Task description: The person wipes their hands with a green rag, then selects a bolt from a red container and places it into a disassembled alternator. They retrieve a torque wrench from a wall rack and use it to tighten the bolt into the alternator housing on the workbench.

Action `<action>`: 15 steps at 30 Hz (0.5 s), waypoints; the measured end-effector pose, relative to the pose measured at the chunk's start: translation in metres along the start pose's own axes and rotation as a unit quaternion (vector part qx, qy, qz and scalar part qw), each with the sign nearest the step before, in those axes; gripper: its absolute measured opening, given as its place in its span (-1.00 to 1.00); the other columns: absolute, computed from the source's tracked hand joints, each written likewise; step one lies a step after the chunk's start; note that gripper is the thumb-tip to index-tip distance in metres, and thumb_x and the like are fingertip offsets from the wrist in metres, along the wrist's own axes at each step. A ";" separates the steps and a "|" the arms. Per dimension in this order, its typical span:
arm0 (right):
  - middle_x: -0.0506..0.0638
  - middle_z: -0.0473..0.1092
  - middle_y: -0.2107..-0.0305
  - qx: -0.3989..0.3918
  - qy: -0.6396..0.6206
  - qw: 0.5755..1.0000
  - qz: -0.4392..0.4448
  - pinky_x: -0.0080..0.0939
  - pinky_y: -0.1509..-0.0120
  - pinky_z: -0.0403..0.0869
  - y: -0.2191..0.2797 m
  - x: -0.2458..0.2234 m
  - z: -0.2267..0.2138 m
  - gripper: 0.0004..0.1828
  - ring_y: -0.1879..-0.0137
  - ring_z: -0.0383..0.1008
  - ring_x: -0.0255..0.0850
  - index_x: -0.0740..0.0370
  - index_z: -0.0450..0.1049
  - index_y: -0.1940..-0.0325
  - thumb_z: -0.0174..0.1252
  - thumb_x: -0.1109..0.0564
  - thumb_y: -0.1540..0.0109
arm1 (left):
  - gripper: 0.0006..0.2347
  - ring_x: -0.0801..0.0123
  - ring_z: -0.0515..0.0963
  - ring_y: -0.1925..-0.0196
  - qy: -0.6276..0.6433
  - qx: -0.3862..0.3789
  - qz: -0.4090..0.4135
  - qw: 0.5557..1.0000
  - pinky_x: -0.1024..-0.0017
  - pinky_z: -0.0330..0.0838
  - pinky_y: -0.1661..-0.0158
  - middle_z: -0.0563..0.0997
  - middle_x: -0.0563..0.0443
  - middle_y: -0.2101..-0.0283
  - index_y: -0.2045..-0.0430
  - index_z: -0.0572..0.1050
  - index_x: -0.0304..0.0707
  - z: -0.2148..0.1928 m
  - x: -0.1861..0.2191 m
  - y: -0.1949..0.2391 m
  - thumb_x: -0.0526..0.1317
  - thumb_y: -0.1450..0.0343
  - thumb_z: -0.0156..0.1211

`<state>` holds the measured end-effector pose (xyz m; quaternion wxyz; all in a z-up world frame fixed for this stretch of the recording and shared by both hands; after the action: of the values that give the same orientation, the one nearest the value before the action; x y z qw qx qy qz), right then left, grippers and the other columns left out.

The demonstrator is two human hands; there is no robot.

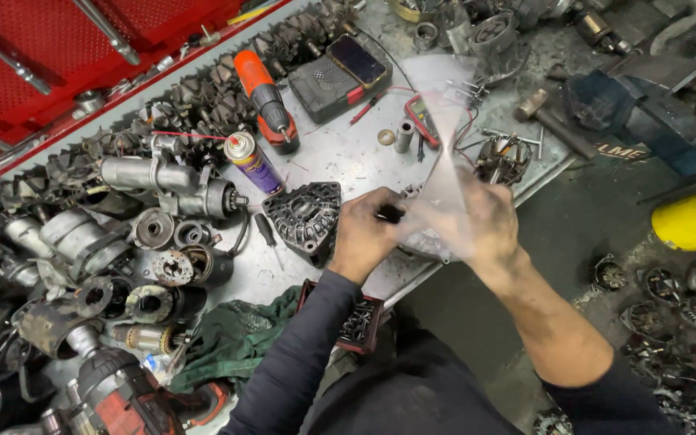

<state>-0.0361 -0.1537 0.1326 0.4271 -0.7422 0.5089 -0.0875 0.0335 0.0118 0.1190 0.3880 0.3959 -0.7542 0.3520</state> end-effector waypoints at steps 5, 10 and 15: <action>0.15 0.51 0.20 -0.020 0.009 0.993 0.118 -0.06 0.07 0.55 -0.034 -0.024 -0.019 -0.46 0.14 0.56 -0.02 0.29 0.43 -0.11 0.50 0.04 -0.19 | -0.70 0.31 0.72 0.34 -0.021 -0.001 0.037 0.999 0.38 0.59 0.21 0.72 -0.06 0.33 0.37 0.63 -0.30 0.006 -0.002 -0.001 -0.10 -0.20 0.53; -0.03 0.62 0.17 -0.125 -0.136 0.962 0.201 -0.18 0.05 0.61 -0.011 0.001 -0.003 -0.60 0.13 0.69 -0.22 0.14 0.57 -0.11 0.40 0.07 -0.20 | -0.68 0.29 0.74 0.36 -0.013 -0.016 0.004 1.000 0.38 0.61 0.22 0.72 -0.09 0.36 0.31 0.66 -0.30 0.008 -0.002 -0.001 -0.09 -0.20 0.52; 0.09 0.53 0.18 0.048 0.003 0.996 0.074 -0.12 0.01 0.52 -0.027 -0.018 -0.019 -0.37 0.10 0.54 -0.12 0.37 0.44 -0.07 0.57 -0.07 -0.17 | -0.69 0.32 0.75 0.34 -0.004 -0.020 0.022 1.000 0.39 0.60 0.20 0.74 -0.06 0.34 0.32 0.67 -0.28 0.012 -0.002 -0.002 -0.10 -0.19 0.51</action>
<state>-0.0368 -0.1455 0.1697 0.4660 -0.6811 0.5586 -0.0826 0.0319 0.0020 0.1128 0.3856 0.3728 -0.7709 0.3436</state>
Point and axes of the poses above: each hand's wrist, its own y-axis away from the middle knuckle, its own z-axis out of the palm, x = y × z, the point moved 5 cm from there along -y, towards the middle knuckle
